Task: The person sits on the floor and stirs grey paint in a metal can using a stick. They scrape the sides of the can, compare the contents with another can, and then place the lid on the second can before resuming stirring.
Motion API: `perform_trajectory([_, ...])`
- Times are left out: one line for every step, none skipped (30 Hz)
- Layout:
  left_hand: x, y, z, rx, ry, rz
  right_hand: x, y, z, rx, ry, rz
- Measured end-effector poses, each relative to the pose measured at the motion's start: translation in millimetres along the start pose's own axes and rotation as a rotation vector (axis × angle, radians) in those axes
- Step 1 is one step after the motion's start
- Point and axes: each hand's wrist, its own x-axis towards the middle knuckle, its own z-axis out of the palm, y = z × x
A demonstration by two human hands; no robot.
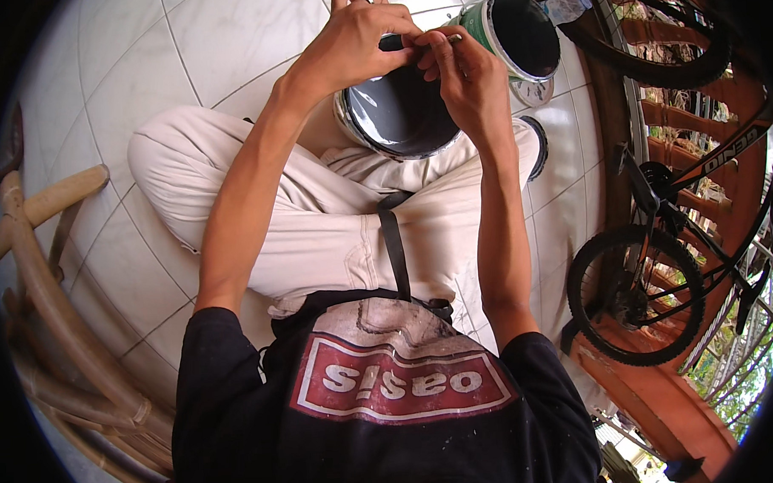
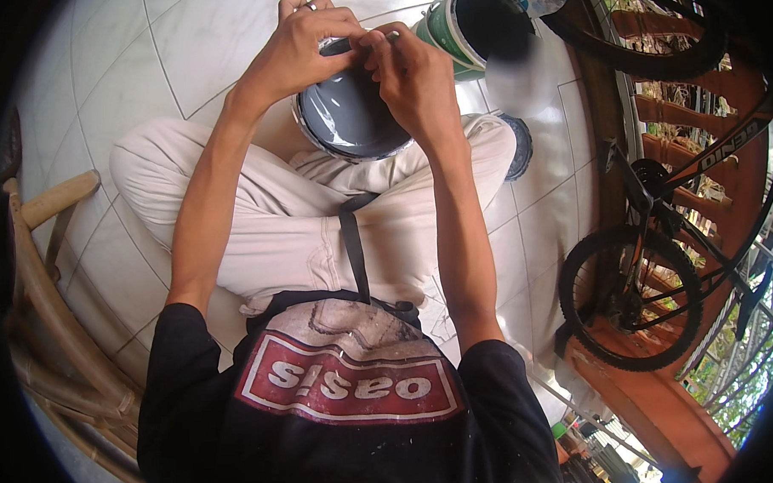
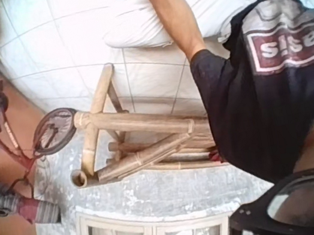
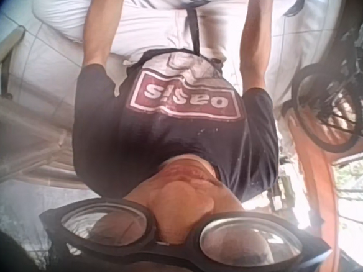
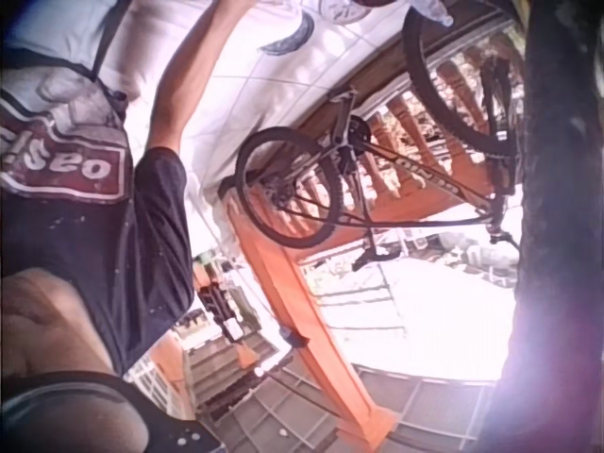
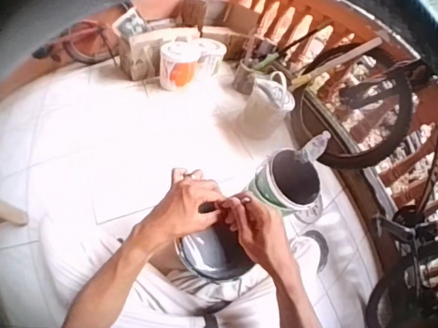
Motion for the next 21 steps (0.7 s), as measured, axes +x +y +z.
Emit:
perform_trajectory([2.7,10.4,-1.8,-0.034,-0.010,-0.045,-1.7,-6.6,0.1,-0.095,0.004,-0.030])
perform_trajectory([-0.4,6.7,3.3,-0.050,-0.051,-0.058,-4.3,-6.5,0.1,-0.213,-0.025,-0.058])
perform_trajectory([-5.3,0.5,11.5,-0.063,-0.091,-0.070,-6.6,-6.3,0.1,-0.330,-0.052,-0.090])
perform_trajectory([-8.0,-1.5,17.1,-0.077,-0.133,-0.079,-8.6,-4.6,-0.2,-0.448,-0.077,-0.121])
perform_trajectory([-15.0,-0.8,23.0,-0.074,-0.201,-0.222,-11.6,-2.6,-0.3,-0.453,-0.160,-0.060])
perform_trajectory([-16.1,1.9,21.1,-0.106,-0.217,-0.226,-12.5,3.4,-1.1,-0.372,-0.165,-0.024])
perform_trajectory([-17.0,3.0,17.4,-0.138,-0.233,-0.230,-11.5,11.3,-2.2,-0.289,-0.169,0.012])
perform_trajectory([-15.7,3.6,13.4,-0.171,-0.250,-0.234,-11.5,15.6,-3.4,-0.207,-0.172,0.047])
perform_trajectory([-7.3,5.2,2.9,-0.141,-0.253,-0.157,-10.7,9.7,-3.0,-0.051,-0.143,0.184])
perform_trajectory([-3.4,6.7,-0.3,-0.120,-0.180,-0.117,-10.9,2.8,-0.7,-0.030,-0.079,0.137])
perform_trajectory([-0.6,7.9,-1.8,-0.099,-0.106,-0.078,-11.4,-3.9,2.8,-0.009,-0.015,0.090])
perform_trajectory([1.5,8.8,-1.7,-0.080,-0.029,-0.036,-11.7,-7.7,5.2,0.008,0.049,0.041])
perform_trajectory([0.5,6.0,1.2,-0.065,-0.031,-0.034,-12.8,-1.6,7.8,-0.035,0.033,0.016])
perform_trajectory([-4.4,3.3,1.4,-0.102,-0.126,-0.061,-14.3,-0.3,4.7,-0.082,-0.065,0.048])
perform_trajectory([-9.1,1.4,-1.9,-0.135,-0.220,-0.088,-14.3,1.6,0.3,-0.127,-0.164,0.077])
perform_trajectory([-11.5,0.7,-3.1,-0.167,-0.314,-0.115,-14.0,2.8,-2.5,-0.171,-0.262,0.106])
perform_trajectory([-11.8,1.9,-1.8,-0.252,-0.316,-0.101,-12.8,2.7,-3.2,-0.133,-0.207,0.092])
perform_trajectory([-8.7,3.3,-2.4,-0.209,-0.244,-0.084,-12.1,2.1,-2.2,-0.091,-0.158,0.081])
perform_trajectory([-3.5,4.3,-3.8,-0.166,-0.173,-0.066,-11.0,1.4,-0.7,-0.049,-0.108,0.070])
perform_trajectory([-0.4,4.4,-3.6,-0.122,-0.101,-0.049,-9.8,1.1,1.2,-0.007,-0.059,0.059])
perform_trajectory([-0.9,3.2,1.3,-0.090,0.057,-0.007,-7.3,1.8,4.2,0.008,-0.001,-0.049])
